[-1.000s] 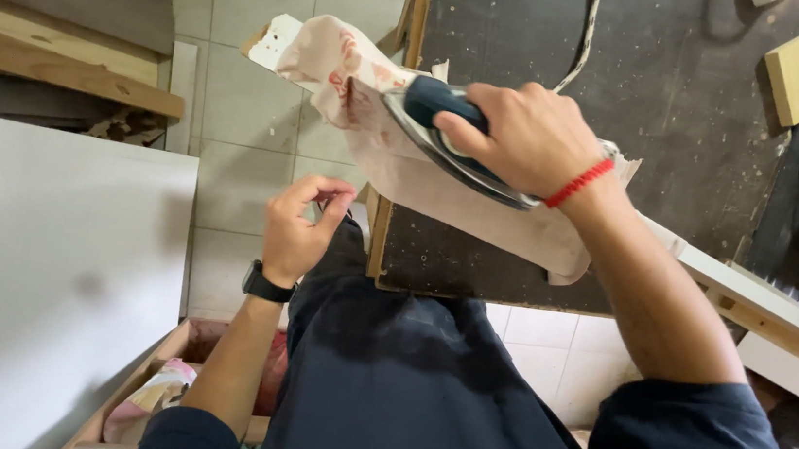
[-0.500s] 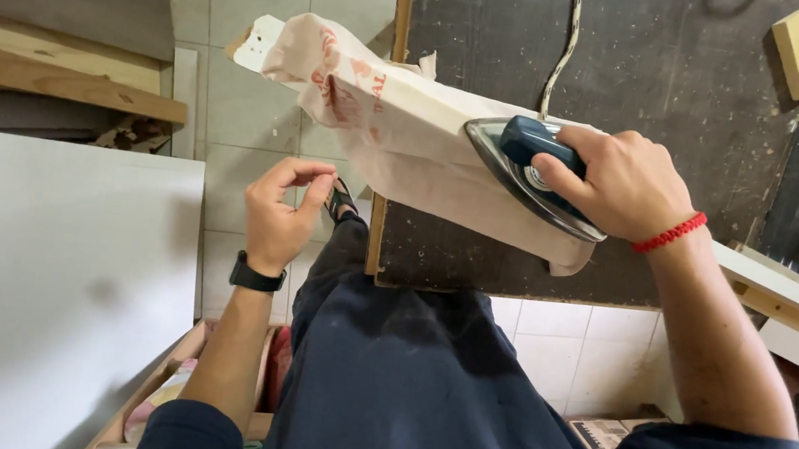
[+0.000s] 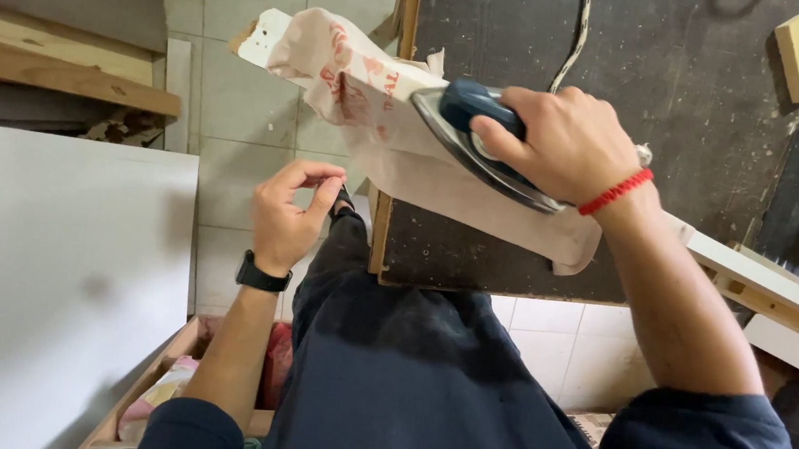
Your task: Ironing a strip of material onto a wooden rail on a workbench in a workshop.
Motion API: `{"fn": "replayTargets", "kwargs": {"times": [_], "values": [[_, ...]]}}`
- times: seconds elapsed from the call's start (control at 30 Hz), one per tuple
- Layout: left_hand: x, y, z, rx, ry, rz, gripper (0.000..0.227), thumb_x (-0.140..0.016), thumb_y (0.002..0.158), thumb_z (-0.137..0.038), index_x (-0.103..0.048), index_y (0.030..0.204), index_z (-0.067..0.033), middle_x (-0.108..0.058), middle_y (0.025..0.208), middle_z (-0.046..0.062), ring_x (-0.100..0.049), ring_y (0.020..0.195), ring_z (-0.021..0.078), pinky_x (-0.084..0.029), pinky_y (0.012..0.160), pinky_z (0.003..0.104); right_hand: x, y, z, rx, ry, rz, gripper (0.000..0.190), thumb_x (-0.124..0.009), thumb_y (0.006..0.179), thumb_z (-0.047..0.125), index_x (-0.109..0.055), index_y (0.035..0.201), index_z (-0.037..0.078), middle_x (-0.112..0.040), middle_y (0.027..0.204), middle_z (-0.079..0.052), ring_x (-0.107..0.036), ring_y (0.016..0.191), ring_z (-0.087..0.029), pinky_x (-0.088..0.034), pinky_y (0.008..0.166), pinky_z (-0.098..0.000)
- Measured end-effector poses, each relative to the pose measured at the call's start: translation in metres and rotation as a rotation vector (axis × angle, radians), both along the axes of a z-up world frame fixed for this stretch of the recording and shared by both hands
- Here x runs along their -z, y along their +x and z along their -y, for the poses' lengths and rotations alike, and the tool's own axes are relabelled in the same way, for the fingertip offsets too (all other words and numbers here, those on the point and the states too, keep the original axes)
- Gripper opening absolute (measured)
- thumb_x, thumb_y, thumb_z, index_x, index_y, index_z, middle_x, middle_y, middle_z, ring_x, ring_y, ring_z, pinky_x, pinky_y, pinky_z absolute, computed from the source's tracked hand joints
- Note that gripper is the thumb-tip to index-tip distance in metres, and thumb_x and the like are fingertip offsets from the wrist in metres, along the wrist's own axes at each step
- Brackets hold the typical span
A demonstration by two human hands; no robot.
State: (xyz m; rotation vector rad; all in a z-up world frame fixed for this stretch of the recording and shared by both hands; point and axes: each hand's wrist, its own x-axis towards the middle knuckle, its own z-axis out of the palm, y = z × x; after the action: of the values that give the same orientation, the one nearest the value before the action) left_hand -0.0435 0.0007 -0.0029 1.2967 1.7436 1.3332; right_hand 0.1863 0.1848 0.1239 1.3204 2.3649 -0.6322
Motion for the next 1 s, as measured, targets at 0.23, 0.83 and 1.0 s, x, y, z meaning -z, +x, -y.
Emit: {"fn": "replayTargets", "kwargs": {"times": [0.23, 0.83, 1.0], "values": [[-0.001, -0.004, 0.005, 0.038, 0.001, 0.000, 0.015, -0.061, 0.095, -0.016, -0.071, 0.092, -0.0050, -0.072, 0.090, 0.007, -0.068, 0.081, 0.0176, -0.056, 0.075, 0.029, -0.001, -0.065, -0.005, -0.066, 0.054, -0.052, 0.049, -0.042, 0.097, 0.052, -0.059, 0.080, 0.009, -0.061, 0.065, -0.017, -0.055, 0.055, -0.040, -0.043, 0.052, -0.0506], [0.005, -0.020, 0.016, 0.058, 0.028, 0.066, 0.020, -0.059, 0.099, -0.019, -0.068, 0.096, -0.0015, -0.072, 0.095, 0.011, -0.069, 0.086, 0.0196, -0.056, 0.073, 0.026, 0.034, -0.176, -0.016, -0.170, 0.271, -0.322, 0.061, -0.044, 0.097, 0.060, -0.065, 0.077, 0.007, -0.065, 0.066, -0.014, -0.060, 0.055, -0.036, -0.047, 0.047, -0.0494], [0.003, -0.022, 0.015, 0.065, 0.029, 0.069, 0.020, -0.059, 0.099, -0.018, -0.068, 0.096, -0.0010, -0.072, 0.093, 0.011, -0.069, 0.086, 0.0202, -0.056, 0.076, 0.028, 0.037, -0.177, -0.014, -0.168, 0.295, -0.320, 0.061, -0.043, 0.095, 0.062, -0.067, 0.083, 0.008, -0.067, 0.069, -0.016, -0.062, 0.058, -0.042, -0.048, 0.049, -0.0541]]}}
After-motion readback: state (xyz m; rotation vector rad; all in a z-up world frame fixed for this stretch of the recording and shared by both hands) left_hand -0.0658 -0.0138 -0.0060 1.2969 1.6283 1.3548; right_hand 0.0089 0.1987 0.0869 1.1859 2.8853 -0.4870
